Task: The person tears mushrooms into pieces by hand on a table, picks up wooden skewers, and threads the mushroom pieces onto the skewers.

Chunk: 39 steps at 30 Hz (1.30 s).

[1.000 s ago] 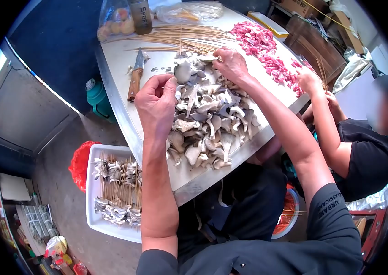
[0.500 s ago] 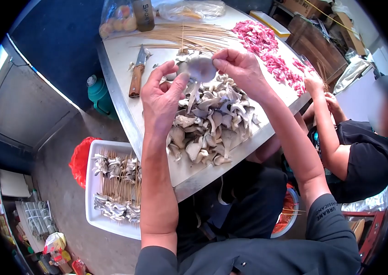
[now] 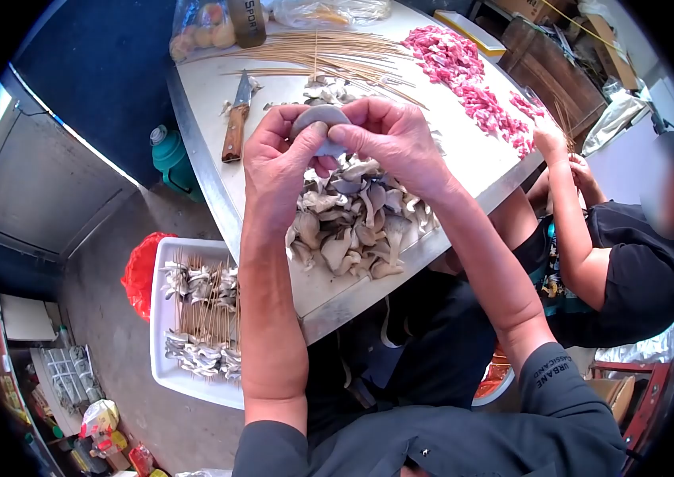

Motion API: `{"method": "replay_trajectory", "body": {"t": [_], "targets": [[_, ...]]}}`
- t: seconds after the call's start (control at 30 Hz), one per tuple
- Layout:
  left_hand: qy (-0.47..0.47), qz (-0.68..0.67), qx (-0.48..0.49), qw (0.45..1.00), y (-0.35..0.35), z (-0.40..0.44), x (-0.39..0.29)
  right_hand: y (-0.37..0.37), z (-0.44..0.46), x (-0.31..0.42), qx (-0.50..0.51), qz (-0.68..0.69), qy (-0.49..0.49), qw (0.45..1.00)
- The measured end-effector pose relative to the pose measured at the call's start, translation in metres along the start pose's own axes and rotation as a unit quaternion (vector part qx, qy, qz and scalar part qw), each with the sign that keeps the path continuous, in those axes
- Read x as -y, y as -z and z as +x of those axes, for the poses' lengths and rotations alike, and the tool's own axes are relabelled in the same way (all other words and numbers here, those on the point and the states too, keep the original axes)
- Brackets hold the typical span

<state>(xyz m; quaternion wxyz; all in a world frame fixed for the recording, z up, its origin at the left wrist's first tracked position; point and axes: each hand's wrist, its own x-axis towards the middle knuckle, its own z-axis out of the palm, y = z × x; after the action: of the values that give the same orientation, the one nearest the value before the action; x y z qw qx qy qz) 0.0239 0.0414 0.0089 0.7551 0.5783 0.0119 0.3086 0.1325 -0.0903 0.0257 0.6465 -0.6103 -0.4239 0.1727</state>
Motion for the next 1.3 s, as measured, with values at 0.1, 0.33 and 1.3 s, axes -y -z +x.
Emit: {"method": "replay_trajectory", "body": {"t": [0.1, 0.33, 1.3], "targets": [[0.027, 0.002, 0.005, 1.0, 0.0, -0.001, -0.001, -0.002, -0.004, -0.002, 0.008, 0.026, -0.009, 1.0], [0.031, -0.01, -0.007, 0.999, 0.0, 0.0, 0.002, -0.005, -0.008, -0.007, -0.023, 0.03, -0.013, 0.999], [0.055, -0.012, -0.02, 0.998, 0.007, 0.001, 0.004, -0.003, -0.022, -0.001, -0.089, -0.016, -0.046, 0.995]]}}
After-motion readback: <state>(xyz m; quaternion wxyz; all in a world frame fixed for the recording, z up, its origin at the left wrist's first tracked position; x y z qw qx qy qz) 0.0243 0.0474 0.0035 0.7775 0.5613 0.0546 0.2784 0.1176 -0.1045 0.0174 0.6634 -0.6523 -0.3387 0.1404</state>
